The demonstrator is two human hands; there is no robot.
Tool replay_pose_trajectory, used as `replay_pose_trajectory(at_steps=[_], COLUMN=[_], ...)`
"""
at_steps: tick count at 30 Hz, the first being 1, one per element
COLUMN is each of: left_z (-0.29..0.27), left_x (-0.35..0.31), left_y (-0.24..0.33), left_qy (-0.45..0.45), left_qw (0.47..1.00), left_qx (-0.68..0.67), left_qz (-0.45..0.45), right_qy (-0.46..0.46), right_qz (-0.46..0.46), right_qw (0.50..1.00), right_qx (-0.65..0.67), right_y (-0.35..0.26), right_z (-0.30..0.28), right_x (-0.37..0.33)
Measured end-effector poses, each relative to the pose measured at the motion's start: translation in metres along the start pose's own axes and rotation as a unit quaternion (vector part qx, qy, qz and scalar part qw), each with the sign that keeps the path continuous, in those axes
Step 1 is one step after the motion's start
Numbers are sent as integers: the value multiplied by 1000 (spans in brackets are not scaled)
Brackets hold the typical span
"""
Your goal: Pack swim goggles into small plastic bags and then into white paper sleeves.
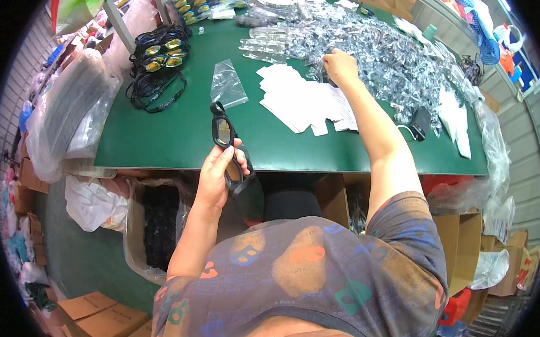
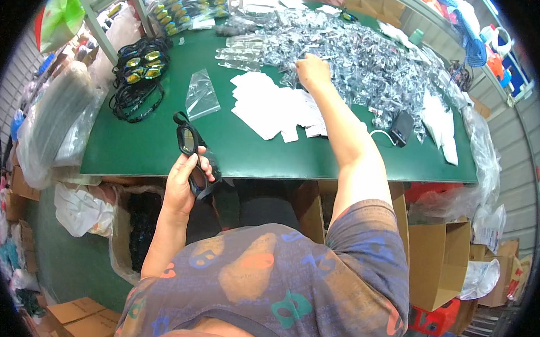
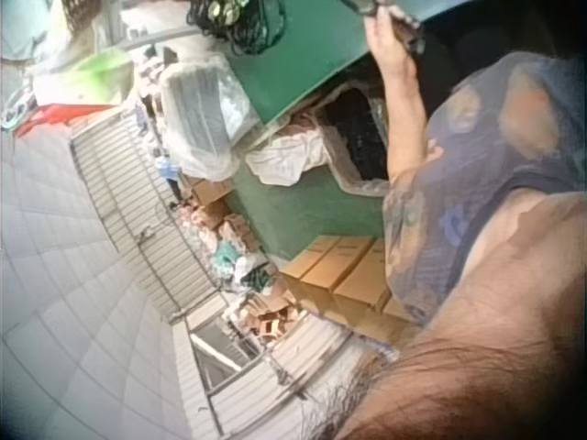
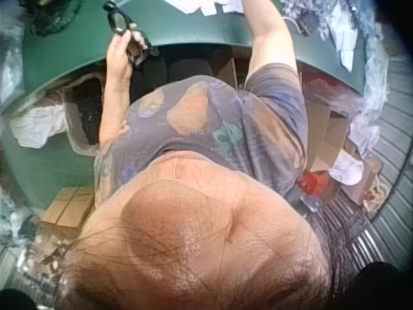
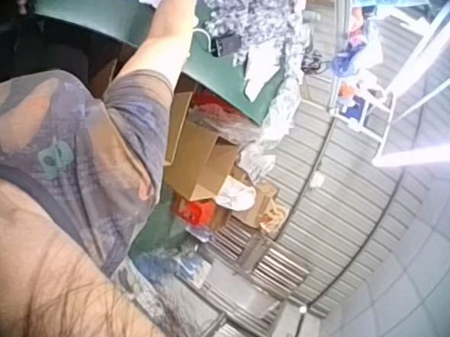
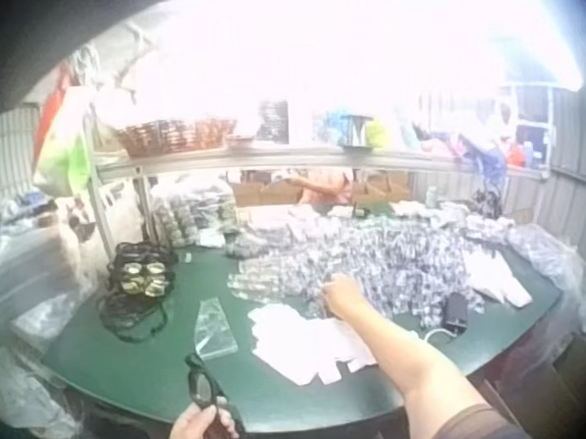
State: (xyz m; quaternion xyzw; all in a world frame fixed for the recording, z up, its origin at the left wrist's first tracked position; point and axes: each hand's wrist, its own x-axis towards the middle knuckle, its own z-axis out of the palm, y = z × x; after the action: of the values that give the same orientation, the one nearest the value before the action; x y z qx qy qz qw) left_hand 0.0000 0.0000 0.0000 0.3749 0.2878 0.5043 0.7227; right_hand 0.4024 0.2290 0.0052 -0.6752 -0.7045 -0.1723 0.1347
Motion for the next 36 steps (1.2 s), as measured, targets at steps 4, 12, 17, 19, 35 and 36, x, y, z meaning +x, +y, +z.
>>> replay_pose_trajectory(at_steps=[4,12,17,19,35,36], left_z=[2,4,-3,-6,-7,-8], left_x=[2,6,6,6,19,21], left_y=[-4,-7,-7,-5,1,3], left_qy=[20,14,37,41,113,114], left_qw=[999,998,998,998,989,987], left_qx=[-16,-39,-31,-33,48,49], left_qz=[-23,-36,-38,-36,86,101], right_qy=[117,36,-4,-71,-106,-130], right_qz=[40,-64,-93,-129,-51,-46], right_qw=[983,997,995,989,909,887], right_qx=[138,20,17,-10,400,440], right_y=[2,-54,-98,-95,-120,-136], right_z=[-17,-1,16,32,-86,-112], right_x=[1,33,72,89,-5,-30])
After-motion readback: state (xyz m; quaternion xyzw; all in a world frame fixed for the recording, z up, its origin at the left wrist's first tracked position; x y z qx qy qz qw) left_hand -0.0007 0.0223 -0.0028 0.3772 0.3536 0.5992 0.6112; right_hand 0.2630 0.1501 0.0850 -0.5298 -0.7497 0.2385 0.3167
